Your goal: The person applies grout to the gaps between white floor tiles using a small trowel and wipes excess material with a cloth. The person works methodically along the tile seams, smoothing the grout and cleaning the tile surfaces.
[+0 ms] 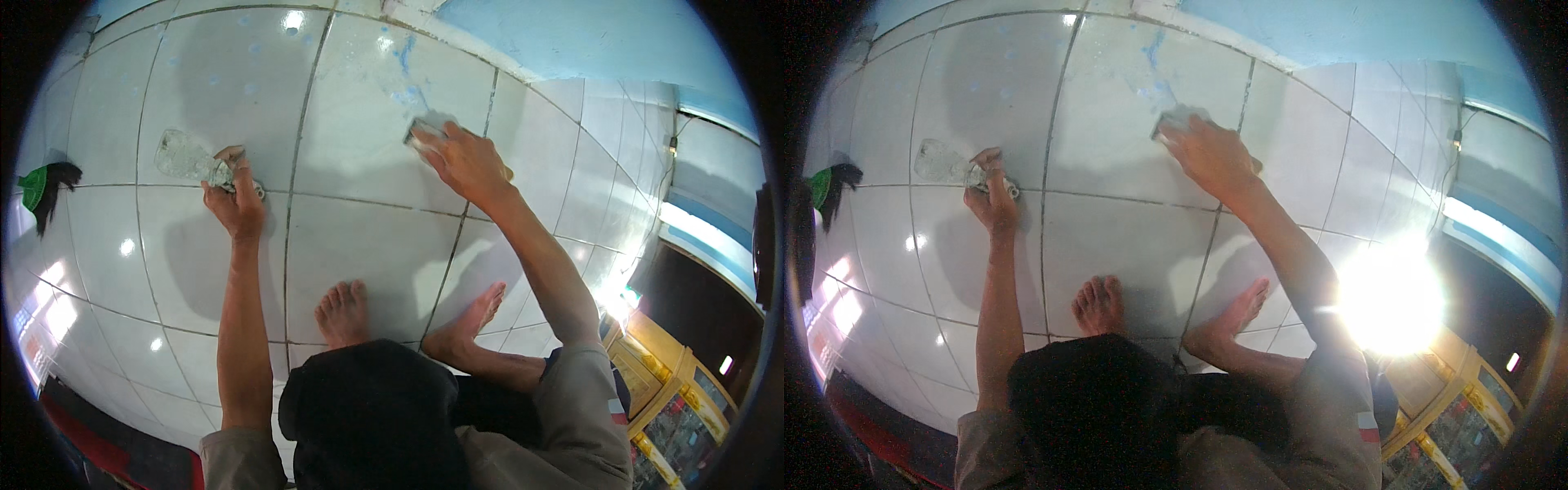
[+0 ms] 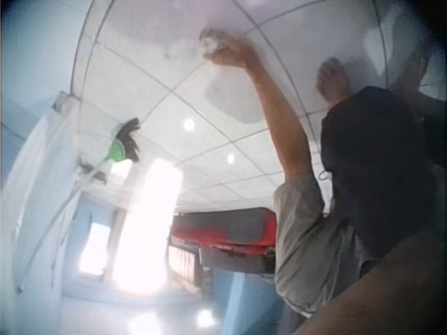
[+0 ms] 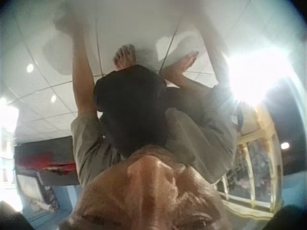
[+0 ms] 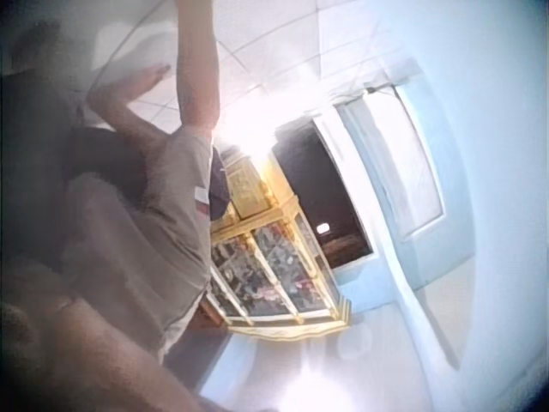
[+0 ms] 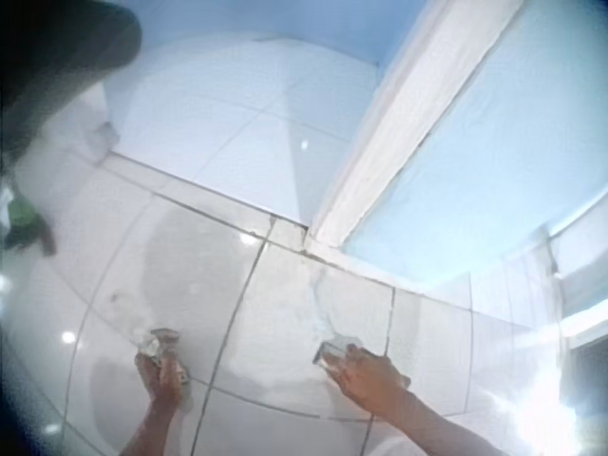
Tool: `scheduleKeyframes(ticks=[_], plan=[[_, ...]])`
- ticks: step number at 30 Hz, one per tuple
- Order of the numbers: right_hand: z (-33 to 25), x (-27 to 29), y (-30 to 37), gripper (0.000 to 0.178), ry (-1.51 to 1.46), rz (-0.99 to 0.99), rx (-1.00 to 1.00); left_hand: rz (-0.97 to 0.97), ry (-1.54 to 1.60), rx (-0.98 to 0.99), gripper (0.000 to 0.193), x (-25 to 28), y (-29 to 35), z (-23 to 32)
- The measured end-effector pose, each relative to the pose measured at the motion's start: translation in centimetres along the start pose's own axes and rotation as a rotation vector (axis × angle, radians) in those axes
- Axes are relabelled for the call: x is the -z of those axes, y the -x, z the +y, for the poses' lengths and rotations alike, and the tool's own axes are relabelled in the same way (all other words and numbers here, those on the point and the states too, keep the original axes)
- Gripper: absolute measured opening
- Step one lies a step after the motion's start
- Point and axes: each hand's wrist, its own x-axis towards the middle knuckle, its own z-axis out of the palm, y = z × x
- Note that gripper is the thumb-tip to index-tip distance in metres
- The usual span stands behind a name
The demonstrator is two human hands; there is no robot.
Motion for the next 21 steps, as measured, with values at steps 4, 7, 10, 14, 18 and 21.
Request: scheduleKeyframes(ticks=[4,7,10,14,18,21], plan=[[3.8,0.5,3.7,0.031,0.048,-0.109,-0.115,-0.002,0.003,0.072,0.02,0.2,0.1,0.1],[5.1,0.0,2.9,0.03,0.045,-0.025,-0.121,0.014,0.005,0.077,0.019,-0.2,0.0,0.4],[4.3,-0.5,-0.6,0.025,0.008,0.113,-0.009,0.015,0.034,0.101,0.019,-0.5,0.0,0.7],[5.0,-0.7,-0.6,0.022,0.044,0.016,0.046,0.009,0.045,0.069,0.019,-0.2,0.3,0.1],[8.0,0.7,1.5,0.021,0.125,-0.048,-0.085,0.006,-0.003,0.073,0.02,0.1,0.0,0.1],[7.5,0.2,-0.6,0.029,0.125,0.064,-0.003,0.017,0.032,0.082,0.02,-0.3,0.1,0.1]])
